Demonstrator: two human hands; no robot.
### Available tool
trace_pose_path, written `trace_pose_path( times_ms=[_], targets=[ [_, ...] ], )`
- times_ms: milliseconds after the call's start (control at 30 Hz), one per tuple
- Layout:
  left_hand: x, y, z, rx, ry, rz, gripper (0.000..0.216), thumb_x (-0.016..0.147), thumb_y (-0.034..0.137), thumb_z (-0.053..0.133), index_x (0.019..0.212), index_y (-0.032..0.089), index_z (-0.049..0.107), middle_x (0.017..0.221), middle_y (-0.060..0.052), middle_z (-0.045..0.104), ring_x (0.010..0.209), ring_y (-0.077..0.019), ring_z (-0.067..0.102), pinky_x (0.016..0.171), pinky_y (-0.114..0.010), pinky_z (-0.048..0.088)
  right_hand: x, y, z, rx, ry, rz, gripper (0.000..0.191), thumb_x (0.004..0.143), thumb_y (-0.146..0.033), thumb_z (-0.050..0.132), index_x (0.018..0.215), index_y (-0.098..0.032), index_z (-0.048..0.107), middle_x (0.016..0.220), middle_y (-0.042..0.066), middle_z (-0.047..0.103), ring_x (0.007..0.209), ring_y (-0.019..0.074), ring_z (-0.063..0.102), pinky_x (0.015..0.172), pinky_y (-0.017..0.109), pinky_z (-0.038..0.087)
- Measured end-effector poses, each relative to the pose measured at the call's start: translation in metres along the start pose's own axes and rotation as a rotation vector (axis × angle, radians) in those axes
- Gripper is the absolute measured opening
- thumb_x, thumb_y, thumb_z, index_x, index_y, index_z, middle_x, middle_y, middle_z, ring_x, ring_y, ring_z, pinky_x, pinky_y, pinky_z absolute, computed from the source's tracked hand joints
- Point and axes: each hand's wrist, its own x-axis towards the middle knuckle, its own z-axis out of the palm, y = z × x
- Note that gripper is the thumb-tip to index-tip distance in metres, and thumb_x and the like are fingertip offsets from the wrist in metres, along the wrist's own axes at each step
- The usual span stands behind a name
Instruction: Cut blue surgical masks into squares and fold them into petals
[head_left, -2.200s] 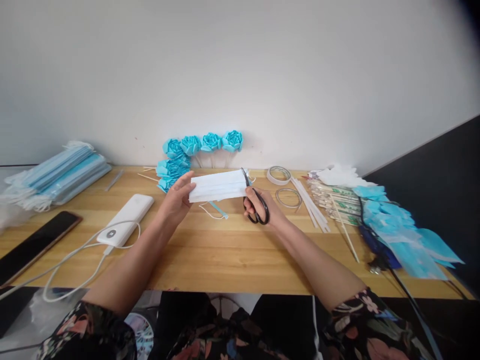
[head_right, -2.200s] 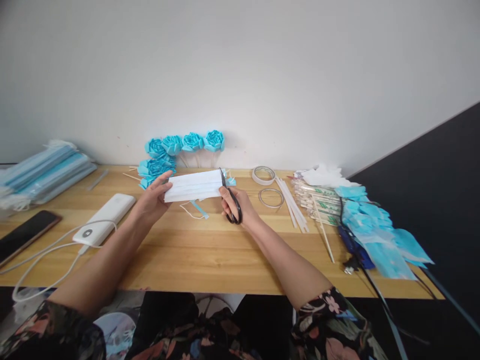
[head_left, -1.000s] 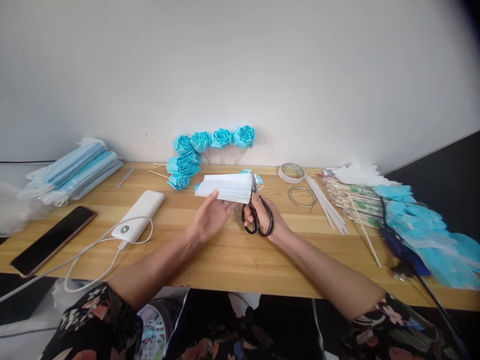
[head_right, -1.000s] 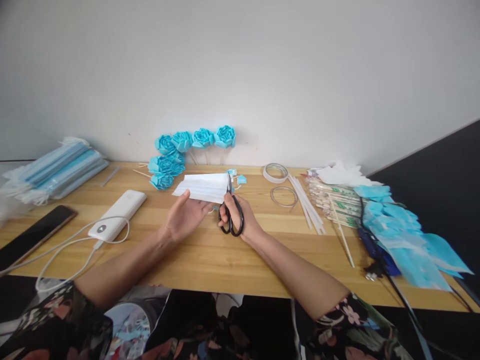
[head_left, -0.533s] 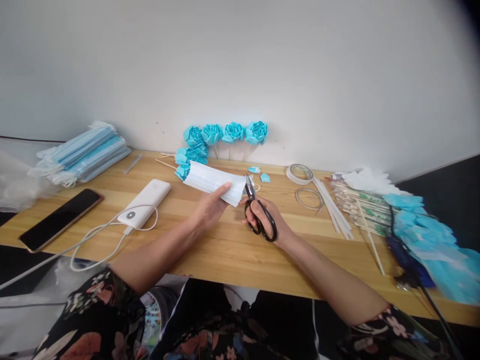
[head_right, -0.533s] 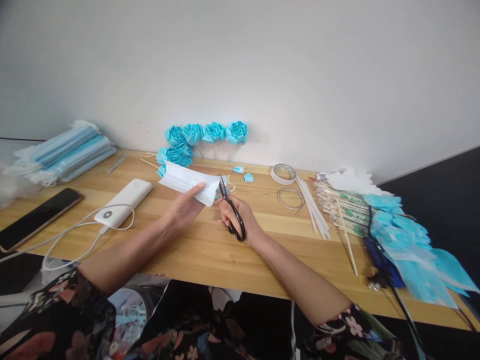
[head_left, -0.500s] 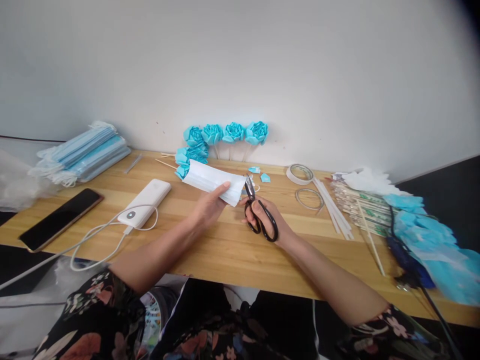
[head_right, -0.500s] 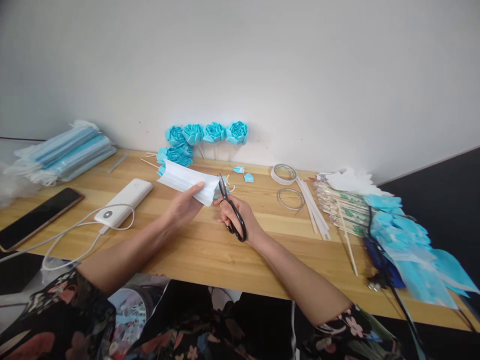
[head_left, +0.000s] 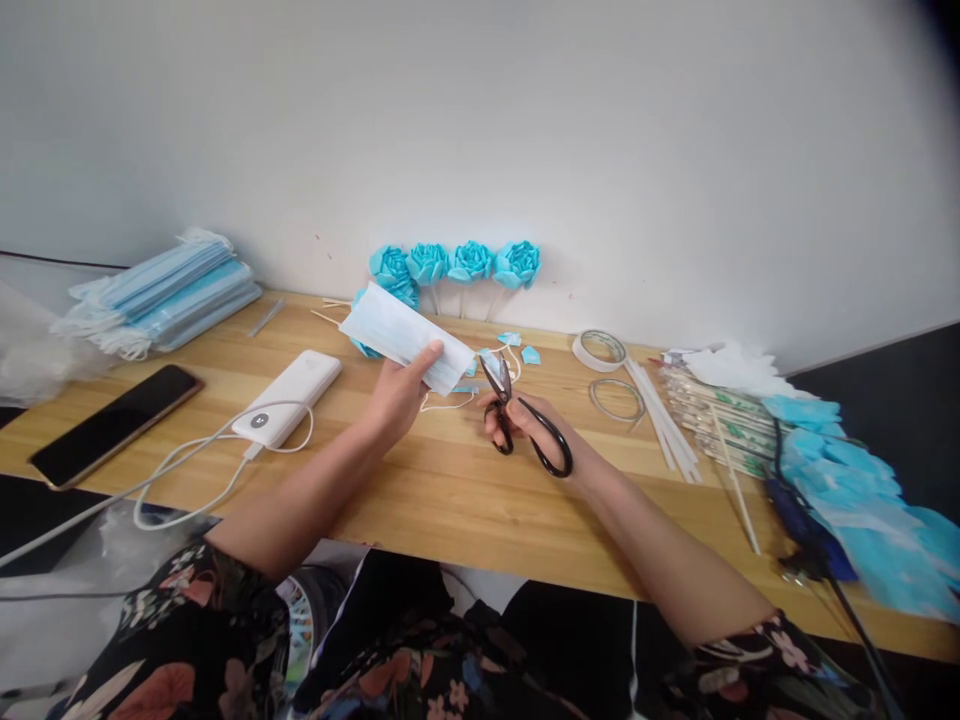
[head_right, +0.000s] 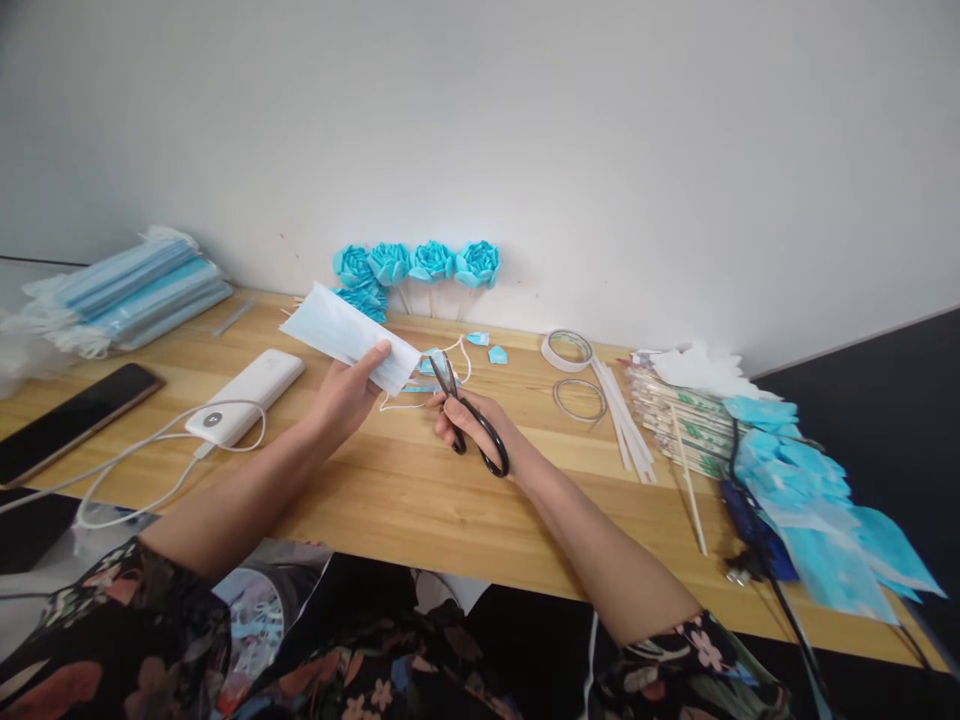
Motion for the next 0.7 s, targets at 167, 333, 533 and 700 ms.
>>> trace_pose_path(
  times_ms=[167, 333, 533, 700],
  targets=[
    [0.0000, -0.0015, -0.0016, 0.029, -0.042, 0.013, 0.045, 0.071, 0.030, 0.085, 0.109, 0.017, 0.065, 0.108, -0.006, 0.074, 0.112, -0.0249, 0.067, 0.098, -0.036, 0.053, -0.0012, -0.0022, 0.0003, 0.024, -0.018, 0.014, 0.064, 0.080, -0.075, 0.064, 0.105, -0.016, 0.065, 0.078, 0.001, 0.062, 0.060, 0.0116, 0.056, 0.062, 0.029, 0.050],
    [-0.0010, -0.0033, -0.0033, 0.036, -0.137, -0.018, 0.060, 0.070, 0.027, 0.086, 0.124, 0.019, 0.062, 0.117, -0.008, 0.073, 0.114, -0.0250, 0.066, 0.098, -0.037, 0.052, -0.0022, -0.0036, 0.0009, 0.002, -0.028, 0.010, 0.063, 0.083, -0.073, 0.062, 0.107, -0.015, 0.064, 0.078, 0.001, 0.060, 0.060, 0.0112, 0.055, 0.059, 0.028, 0.049],
    [-0.0052, 0.0000, 0.0011, 0.054, -0.154, -0.095, 0.066, 0.063, 0.031, 0.090, 0.122, 0.017, 0.063, 0.118, -0.010, 0.072, 0.114, -0.0283, 0.065, 0.097, -0.040, 0.052, -0.0032, -0.0044, 0.0009, -0.048, -0.046, 0.009, 0.066, 0.084, -0.075, 0.059, 0.109, -0.014, 0.062, 0.078, 0.002, 0.059, 0.059, 0.0111, 0.053, 0.061, 0.030, 0.048],
    [-0.0065, -0.0018, 0.0002, 0.105, -0.098, -0.071, 0.063, 0.062, 0.037, 0.091, 0.116, 0.015, 0.066, 0.114, -0.010, 0.073, 0.113, -0.0296, 0.065, 0.096, -0.039, 0.052, -0.0044, -0.0056, 0.0004, -0.130, -0.051, 0.013, 0.067, 0.085, -0.074, 0.057, 0.111, -0.013, 0.062, 0.081, 0.004, 0.060, 0.062, 0.0127, 0.055, 0.059, 0.029, 0.045]
  ],
)
